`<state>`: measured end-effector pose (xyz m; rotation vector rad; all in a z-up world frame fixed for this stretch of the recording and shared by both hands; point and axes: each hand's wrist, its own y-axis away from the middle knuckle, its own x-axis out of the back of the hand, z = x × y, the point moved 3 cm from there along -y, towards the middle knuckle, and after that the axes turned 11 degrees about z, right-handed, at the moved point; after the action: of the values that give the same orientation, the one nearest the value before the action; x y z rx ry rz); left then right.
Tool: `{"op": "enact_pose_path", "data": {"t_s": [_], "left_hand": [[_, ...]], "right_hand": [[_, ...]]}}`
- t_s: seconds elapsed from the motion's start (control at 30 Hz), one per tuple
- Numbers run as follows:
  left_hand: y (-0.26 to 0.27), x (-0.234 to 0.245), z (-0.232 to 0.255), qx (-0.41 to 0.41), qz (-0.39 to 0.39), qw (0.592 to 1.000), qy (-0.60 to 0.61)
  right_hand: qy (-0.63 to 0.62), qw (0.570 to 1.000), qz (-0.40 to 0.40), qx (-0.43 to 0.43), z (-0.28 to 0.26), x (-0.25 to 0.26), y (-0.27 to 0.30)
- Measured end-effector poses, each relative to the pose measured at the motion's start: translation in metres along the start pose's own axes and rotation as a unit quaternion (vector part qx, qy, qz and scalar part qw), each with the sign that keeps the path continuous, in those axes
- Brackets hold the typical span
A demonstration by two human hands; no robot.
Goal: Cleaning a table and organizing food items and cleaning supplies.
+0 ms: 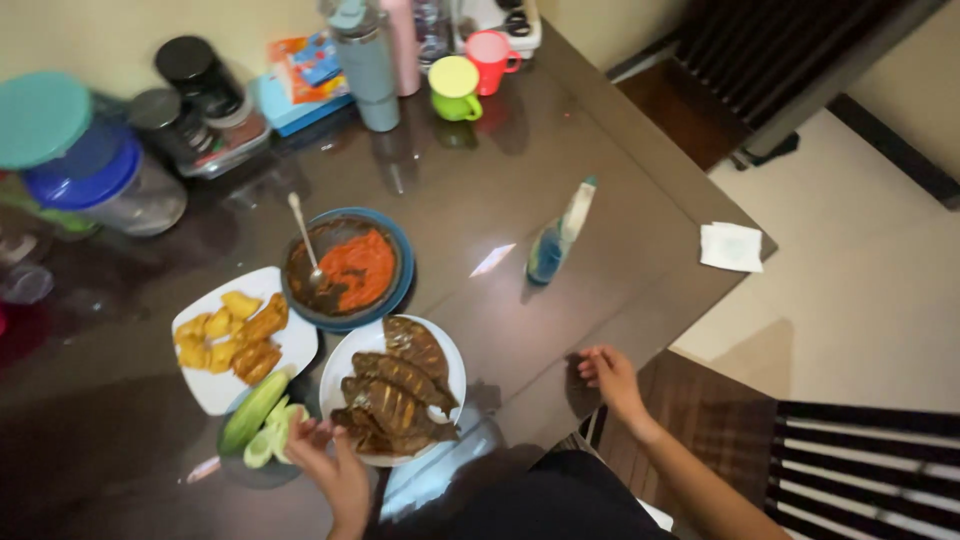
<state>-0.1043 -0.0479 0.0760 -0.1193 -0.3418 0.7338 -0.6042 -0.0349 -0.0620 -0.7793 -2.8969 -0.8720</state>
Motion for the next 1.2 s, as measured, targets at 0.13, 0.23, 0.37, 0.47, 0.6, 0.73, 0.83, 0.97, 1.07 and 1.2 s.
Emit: {"op": "enact_pose_path", "data": {"t_s": [0.13, 0.23, 0.37, 0.47, 0.6, 0.73, 0.83, 0.97, 1.07, 1.2], "left_hand": [[0.016, -0.052, 0.038, -0.025, -0.113, 0.992, 0.047], [0.033, -0.093, 0.071, -0.061, -0.22, 0.972, 0.06], [0.065, -0.142, 0.09, -0.097, -0.36, 0.922, 0.103], [0.084, -0.166, 0.097, -0.04, -0.451, 0.883, 0.121], [0.088, -0.182, 0.115, -0.13, -0.469, 0.862, 0.145], [0.088, -0.199, 0.098, -0.053, -0.504, 0.857, 0.094], [0.08, -0.205, 0.088, -0.031, -0.5, 0.862, 0.069], [0.064, -0.207, 0.078, -0.027, -0.448, 0.893, 0.018], [0.053, -0.213, 0.079, -0.033, -0.417, 0.908, 0.011], [0.054, -0.245, 0.087, 0.007, -0.412, 0.911, 0.005]], "right_hand": [[0.203, 0.936, 0.148, 0.245, -0.058, 0.028, 0.03], [0.321, 0.878, 0.184, 0.304, -0.073, 0.04, 0.047], [0.374, 0.834, 0.117, 0.389, -0.07, 0.04, 0.088], [0.443, 0.839, 0.079, 0.305, -0.055, 0.034, 0.109], [0.417, 0.839, 0.109, 0.332, -0.056, 0.039, 0.113], [0.416, 0.832, 0.175, 0.322, -0.083, 0.06, 0.086], [0.382, 0.843, 0.219, 0.31, -0.108, 0.081, 0.051], [0.396, 0.798, 0.288, 0.352, -0.123, 0.122, -0.016], [0.406, 0.773, 0.305, 0.38, -0.143, 0.149, -0.062], [0.418, 0.762, 0.321, 0.377, -0.167, 0.165, -0.115]]}}
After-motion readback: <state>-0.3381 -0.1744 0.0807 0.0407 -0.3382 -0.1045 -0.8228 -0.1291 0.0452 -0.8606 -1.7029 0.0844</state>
